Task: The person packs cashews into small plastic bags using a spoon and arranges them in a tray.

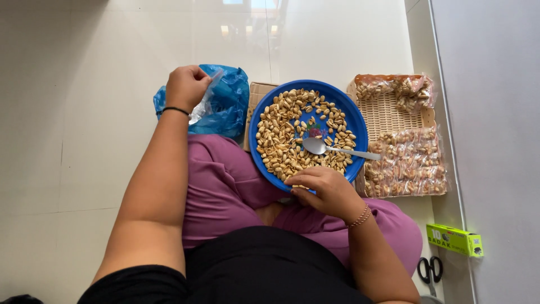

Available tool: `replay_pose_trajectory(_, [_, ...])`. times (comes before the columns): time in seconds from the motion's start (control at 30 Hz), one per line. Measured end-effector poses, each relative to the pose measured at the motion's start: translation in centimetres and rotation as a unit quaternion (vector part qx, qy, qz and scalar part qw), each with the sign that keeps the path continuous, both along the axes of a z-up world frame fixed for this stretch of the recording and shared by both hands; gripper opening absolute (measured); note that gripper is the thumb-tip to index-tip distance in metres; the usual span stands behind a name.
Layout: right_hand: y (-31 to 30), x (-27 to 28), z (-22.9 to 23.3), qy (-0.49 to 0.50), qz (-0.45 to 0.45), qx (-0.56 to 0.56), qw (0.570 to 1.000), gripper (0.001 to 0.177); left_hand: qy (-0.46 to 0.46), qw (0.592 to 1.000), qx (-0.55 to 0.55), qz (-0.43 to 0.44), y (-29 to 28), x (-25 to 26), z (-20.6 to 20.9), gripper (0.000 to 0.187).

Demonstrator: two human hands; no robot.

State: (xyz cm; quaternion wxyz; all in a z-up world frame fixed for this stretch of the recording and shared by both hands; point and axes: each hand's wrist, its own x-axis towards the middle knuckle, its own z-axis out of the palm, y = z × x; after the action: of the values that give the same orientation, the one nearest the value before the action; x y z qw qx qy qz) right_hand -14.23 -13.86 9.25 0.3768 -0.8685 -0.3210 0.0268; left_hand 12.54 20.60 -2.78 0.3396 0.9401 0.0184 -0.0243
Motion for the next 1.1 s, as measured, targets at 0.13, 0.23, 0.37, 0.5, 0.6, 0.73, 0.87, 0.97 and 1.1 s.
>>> replay_pose_trajectory(0.13, [0.2,-0.1,0.7,0.004,-0.059,0.044,0.997,0.014,-0.055,0.986,-0.159,0.019,-3.9,-4.2,5.8,0.005])
replay_pose_trajectory(0.23, [-0.4,1.0,0.3,0.018,-0.130,0.099,0.986,0.013,-0.106,0.957,-0.269,-0.033,-8.7,-8.8,11.3,0.008])
replay_pose_trajectory(0.37, [-1.1,3.1,0.1,0.070,-0.254,0.260,0.929,0.015,-0.116,0.912,-0.372,-0.129,-15.2,-12.8,13.1,0.012])
replay_pose_trajectory(0.5, [-2.0,5.6,-2.9,0.075,-0.295,0.358,0.883,0.029,-0.139,0.896,-0.364,-0.214,-20.0,-15.5,11.5,0.006])
replay_pose_trajectory(0.6, [-2.6,4.9,-4.5,0.093,-0.312,0.342,0.881,0.017,-0.156,0.897,-0.341,-0.234,-20.7,-16.5,8.9,0.007])
replay_pose_trajectory(0.73, [-2.6,4.5,-5.4,0.105,-0.339,0.332,0.874,0.011,-0.018,0.883,-0.427,-0.195,-20.9,-17.0,7.9,0.008])
replay_pose_trajectory(0.87, [-2.1,5.4,-3.8,0.078,-0.354,0.304,0.881,0.007,0.078,0.864,-0.469,-0.165,-21.0,-16.4,6.7,0.010])
replay_pose_trajectory(0.97, [-1.7,5.6,-2.6,0.036,-0.346,0.276,0.896,0.008,0.122,0.840,-0.505,-0.154,-20.9,-16.6,6.9,0.014])
replay_pose_trajectory(1.1, [-1.7,5.5,-2.7,-0.074,-0.346,0.157,0.922,0.014,0.108,0.832,-0.531,-0.122,-21.0,-16.8,6.5,0.015])
